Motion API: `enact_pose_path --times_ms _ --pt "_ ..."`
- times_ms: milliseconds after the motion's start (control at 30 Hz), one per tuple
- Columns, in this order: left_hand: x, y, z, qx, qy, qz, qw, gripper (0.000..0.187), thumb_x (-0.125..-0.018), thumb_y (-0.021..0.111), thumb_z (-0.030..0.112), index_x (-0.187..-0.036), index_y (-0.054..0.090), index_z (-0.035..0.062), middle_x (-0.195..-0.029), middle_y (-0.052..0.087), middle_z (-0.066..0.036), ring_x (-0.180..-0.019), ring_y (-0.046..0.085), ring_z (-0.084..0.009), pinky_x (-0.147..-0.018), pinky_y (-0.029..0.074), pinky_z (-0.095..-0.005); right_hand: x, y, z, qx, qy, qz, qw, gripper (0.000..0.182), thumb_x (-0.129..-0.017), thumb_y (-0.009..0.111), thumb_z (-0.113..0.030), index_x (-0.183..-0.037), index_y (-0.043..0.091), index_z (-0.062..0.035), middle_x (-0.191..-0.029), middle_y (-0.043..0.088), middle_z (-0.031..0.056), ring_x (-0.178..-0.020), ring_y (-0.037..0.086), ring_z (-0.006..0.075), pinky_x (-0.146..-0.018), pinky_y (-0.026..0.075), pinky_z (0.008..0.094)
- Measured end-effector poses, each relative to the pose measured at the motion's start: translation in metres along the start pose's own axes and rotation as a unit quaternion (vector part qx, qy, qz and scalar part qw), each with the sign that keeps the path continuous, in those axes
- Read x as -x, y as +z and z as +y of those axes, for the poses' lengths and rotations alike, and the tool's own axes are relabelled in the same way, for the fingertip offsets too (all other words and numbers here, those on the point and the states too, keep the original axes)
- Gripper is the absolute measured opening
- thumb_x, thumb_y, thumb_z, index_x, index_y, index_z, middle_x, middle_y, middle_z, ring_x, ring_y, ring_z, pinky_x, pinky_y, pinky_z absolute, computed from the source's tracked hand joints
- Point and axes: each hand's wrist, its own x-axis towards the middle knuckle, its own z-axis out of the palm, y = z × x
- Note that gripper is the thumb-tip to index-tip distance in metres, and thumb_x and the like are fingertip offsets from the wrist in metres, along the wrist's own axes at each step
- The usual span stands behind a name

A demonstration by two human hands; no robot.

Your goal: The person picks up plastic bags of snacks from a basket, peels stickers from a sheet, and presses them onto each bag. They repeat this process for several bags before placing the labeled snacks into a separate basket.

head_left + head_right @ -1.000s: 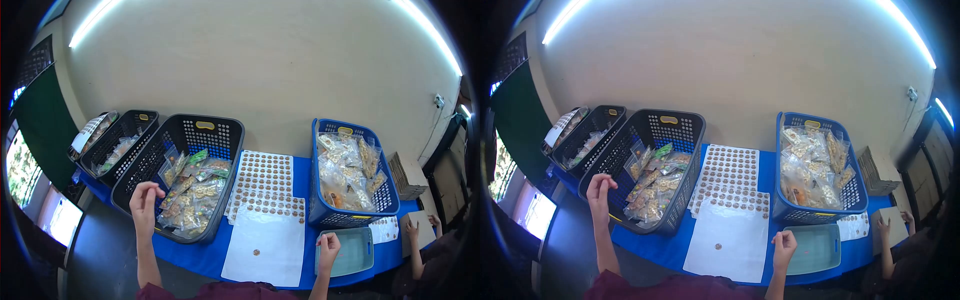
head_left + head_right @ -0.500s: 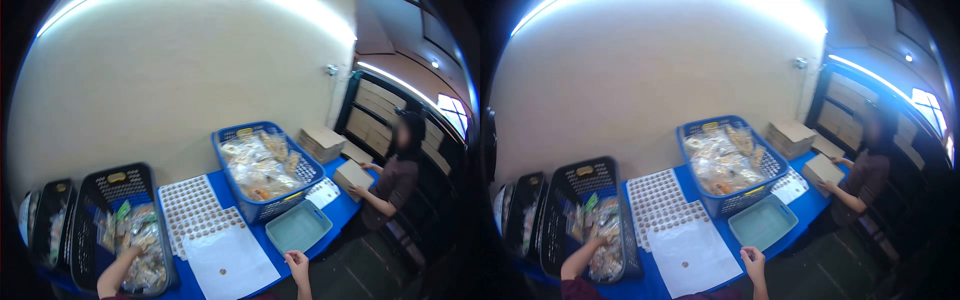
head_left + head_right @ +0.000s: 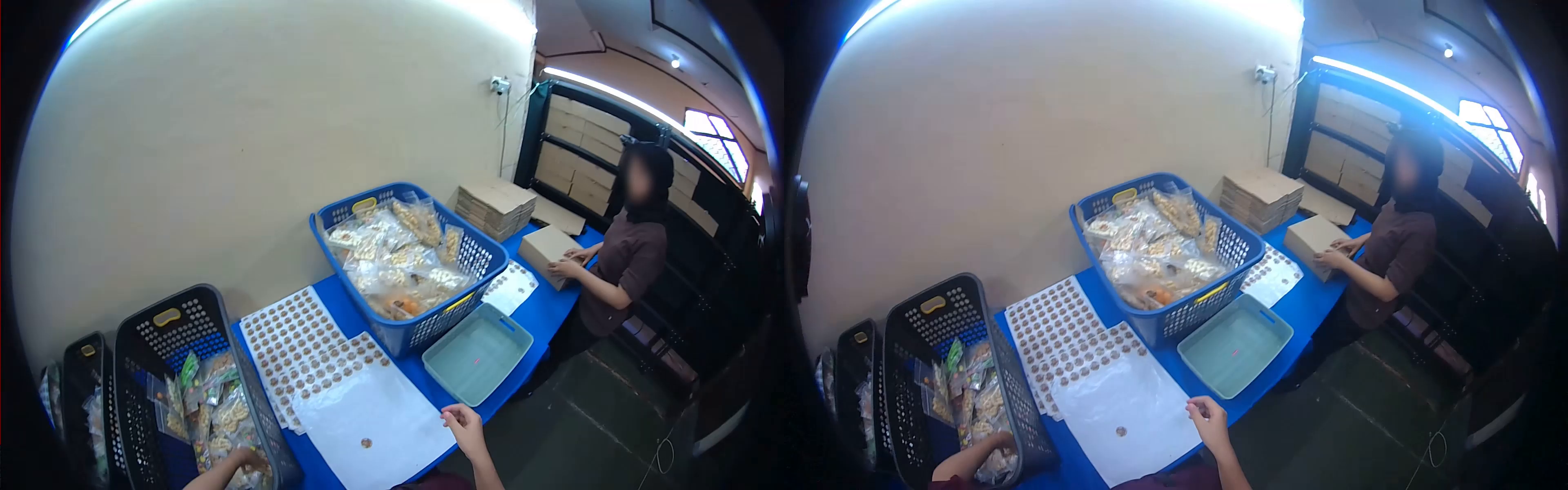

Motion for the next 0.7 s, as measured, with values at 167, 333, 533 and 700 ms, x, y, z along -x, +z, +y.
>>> enact_pose_path --times_ms 167,333,533,700 --pt "0.048 -0.035 -0.009 -0.012 -0.038 0.024 0.999 0.047 -0.065 0.059 0.037 -0.102 0.056 0.0081 -0.099 0.056 -0.016 -0.091 0.054 -0.0275 -0.079 0.041 -0.0364 -0.007 0.021 -0.016 0.035 -0.024 -0.062 0.997 0.013 -0.076 0.055 -0.008 -0.085 0.057 0.0009 -0.073 0.059 0.0062 -0.065 0.056 0.0099 -0.057 0.044 0.0217" --pt "0.105 -0.082 -0.007 -0.117 0.027 0.149 0.981 0.045 -0.064 0.06 0.03 -0.103 0.056 0.0081 -0.098 0.057 -0.016 -0.089 0.055 -0.0271 -0.078 0.043 -0.0338 -0.014 0.016 -0.011 0.074 -0.027 -0.103 0.992 0.012 -0.076 0.053 -0.006 -0.086 0.055 0.0014 -0.073 0.059 0.006 -0.067 0.056 0.0097 -0.059 0.045 0.0216" --pt "0.315 -0.075 0.078 0.14 0.275 0.444 0.841 0.043 -0.07 0.042 -0.001 -0.113 0.044 0.0016 -0.099 0.056 -0.016 -0.09 0.055 -0.0216 -0.076 0.044 -0.028 -0.024 0.009 0.002 0.071 -0.017 -0.098 0.993 0.012 -0.074 0.055 -0.008 -0.083 0.057 0.0005 -0.072 0.059 0.006 -0.06 0.055 0.0098 -0.055 0.044 0.0217" --pt "0.365 0.005 0.162 0.477 0.477 0.414 0.611 0.053 -0.072 0.036 -0.01 -0.123 0.029 0.0023 -0.117 0.043 -0.012 -0.102 0.047 -0.0168 -0.085 0.039 -0.0274 -0.024 0.035 -0.008 -0.058 0.049 -0.218 0.973 0.015 -0.077 0.055 -0.008 -0.088 0.055 0.0019 -0.078 0.059 0.0073 -0.068 0.055 0.0106 -0.06 0.044 0.0221"
